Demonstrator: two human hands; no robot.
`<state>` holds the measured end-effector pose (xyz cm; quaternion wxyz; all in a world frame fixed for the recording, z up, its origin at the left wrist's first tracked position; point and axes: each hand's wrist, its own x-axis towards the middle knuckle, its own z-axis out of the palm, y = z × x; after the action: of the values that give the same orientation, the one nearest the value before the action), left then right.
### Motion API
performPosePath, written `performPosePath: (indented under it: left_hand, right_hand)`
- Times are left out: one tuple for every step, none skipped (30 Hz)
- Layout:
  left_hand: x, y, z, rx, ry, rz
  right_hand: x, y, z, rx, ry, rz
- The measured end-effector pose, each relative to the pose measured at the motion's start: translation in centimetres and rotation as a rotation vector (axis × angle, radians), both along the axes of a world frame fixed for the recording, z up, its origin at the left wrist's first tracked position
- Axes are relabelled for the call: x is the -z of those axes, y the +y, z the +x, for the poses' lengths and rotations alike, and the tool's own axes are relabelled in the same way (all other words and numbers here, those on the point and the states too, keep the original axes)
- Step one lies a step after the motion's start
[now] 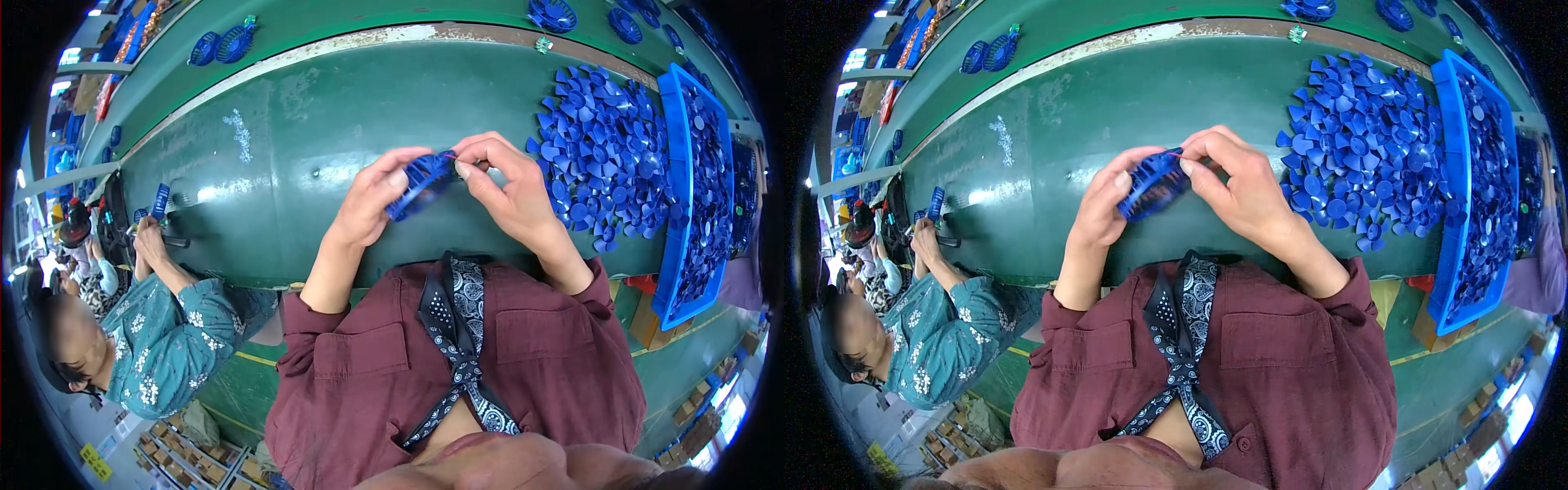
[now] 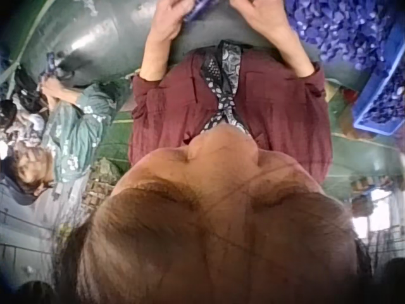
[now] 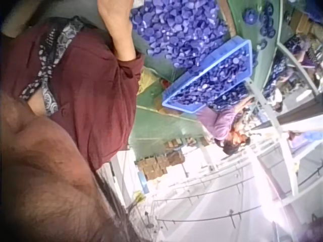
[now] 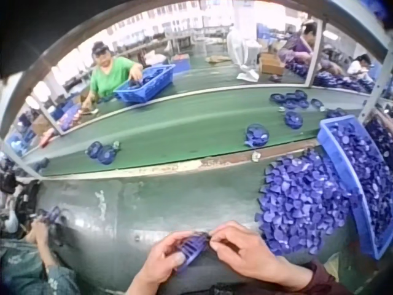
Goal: The person assembles portable fans along an assembly line by picking fan casings and fan blades and fitting the blades into the casings by hand.
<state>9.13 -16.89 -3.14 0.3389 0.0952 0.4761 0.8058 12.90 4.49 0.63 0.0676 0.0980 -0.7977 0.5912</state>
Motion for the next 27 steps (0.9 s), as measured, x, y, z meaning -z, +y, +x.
performPosePath:
  left_hand:
    - [0.2,0.2,0.5,-0.015,-0.127,0.025]
    - [0.0,0.5,0.5,0.042,-0.296,0.125]
    - [-0.2,0.6,0.6,0.099,-0.468,0.226]
    - [0.2,0.9,0.8,0.080,-0.514,0.109]
    - [0.2,0.9,1.1,0.075,-0.520,0.109]
    - [0.1,1.1,1.0,0.091,-0.573,0.187]
    - [0.1,1.2,1.0,0.106,-0.625,0.266]
    - [0.3,1.3,1.1,0.096,-0.634,0.255]
    - [0.3,1.3,1.1,0.094,-0.635,0.256]
    - [0.3,1.3,1.1,0.114,-0.644,0.263]
    - [0.3,1.3,1.1,0.133,-0.653,0.272]
    - [0.3,1.4,1.1,0.130,-0.654,0.273]
    - [0.3,1.4,1.1,0.128,-0.658,0.268]
    - [0.4,1.4,1.2,0.128,-0.662,0.263]
    - [0.5,1.4,1.1,0.125,-0.663,0.264]
    - [0.6,1.3,1.1,0.144,-0.647,0.250]
    - [0.7,1.3,1.0,0.163,-0.631,0.237]
    - [0.8,1.3,1.0,0.162,-0.632,0.238]
    - [0.8,1.3,0.9,0.168,-0.633,0.238]
    - [0.8,1.3,0.9,0.173,-0.633,0.238]
    - [0.8,1.3,0.9,0.173,-0.633,0.239]
    - [0.9,1.2,0.9,0.164,-0.623,0.227]
    - [0.9,1.2,1.0,0.154,-0.613,0.216]
    - [0.7,1.2,0.9,0.155,-0.609,0.219]
    - [0.4,1.1,1.0,0.070,-0.569,0.142]
    - [0.2,1.0,0.9,-0.016,-0.528,0.065]
    - [0.4,0.7,0.7,-0.088,-0.470,0.073]
  right_hand:
    - [0.1,0.0,-0.2,-0.014,-0.011,-0.027]
    - [0.2,0.0,-0.4,-0.027,-0.021,-0.053]
    - [0.1,0.2,-0.6,-0.046,-0.082,-0.029]
    - [0.2,0.1,-0.8,-0.041,-0.169,-0.079]
    - [0.3,0.0,-0.8,-0.035,-0.256,-0.130]
    - [0.2,0.1,-1.1,-0.033,-0.305,-0.127]
    - [0.6,0.2,-1.3,-0.034,-0.307,-0.125]
    - [1.1,0.3,-1.3,-0.035,-0.332,-0.154]
    - [1.5,0.4,-1.3,-0.034,-0.356,-0.184]
    - [1.8,0.4,-1.3,-0.036,-0.357,-0.184]
    - [2.0,0.4,-1.4,-0.021,-0.335,-0.213]
    - [2.2,0.4,-1.4,-0.007,-0.315,-0.242]
    - [2.2,0.5,-1.5,-0.010,-0.317,-0.242]
    - [2.3,0.5,-1.6,-0.011,-0.331,-0.252]
    - [2.4,0.5,-1.7,-0.011,-0.344,-0.262]
    - [2.4,0.5,-1.8,-0.013,-0.346,-0.262]
    - [2.4,0.6,-1.8,-0.014,-0.356,-0.261]
    - [2.4,0.6,-1.9,-0.014,-0.366,-0.260]
    - [2.4,0.6,-1.9,-0.014,-0.367,-0.259]
    - [2.4,0.7,-1.9,-0.018,-0.375,-0.278]
    - [2.4,0.7,-1.9,-0.020,-0.383,-0.296]
    - [2.4,0.7,-1.9,-0.020,-0.383,-0.295]
    - [2.4,0.6,-1.8,-0.015,-0.385,-0.306]
    - [2.4,0.7,-1.9,-0.009,-0.383,-0.315]
    - [2.4,0.7,-1.9,-0.010,-0.380,-0.311]
    - [2.4,0.7,-1.8,0.015,-0.380,-0.332]
    - [2.6,0.7,-1.7,0.041,-0.381,-0.352]
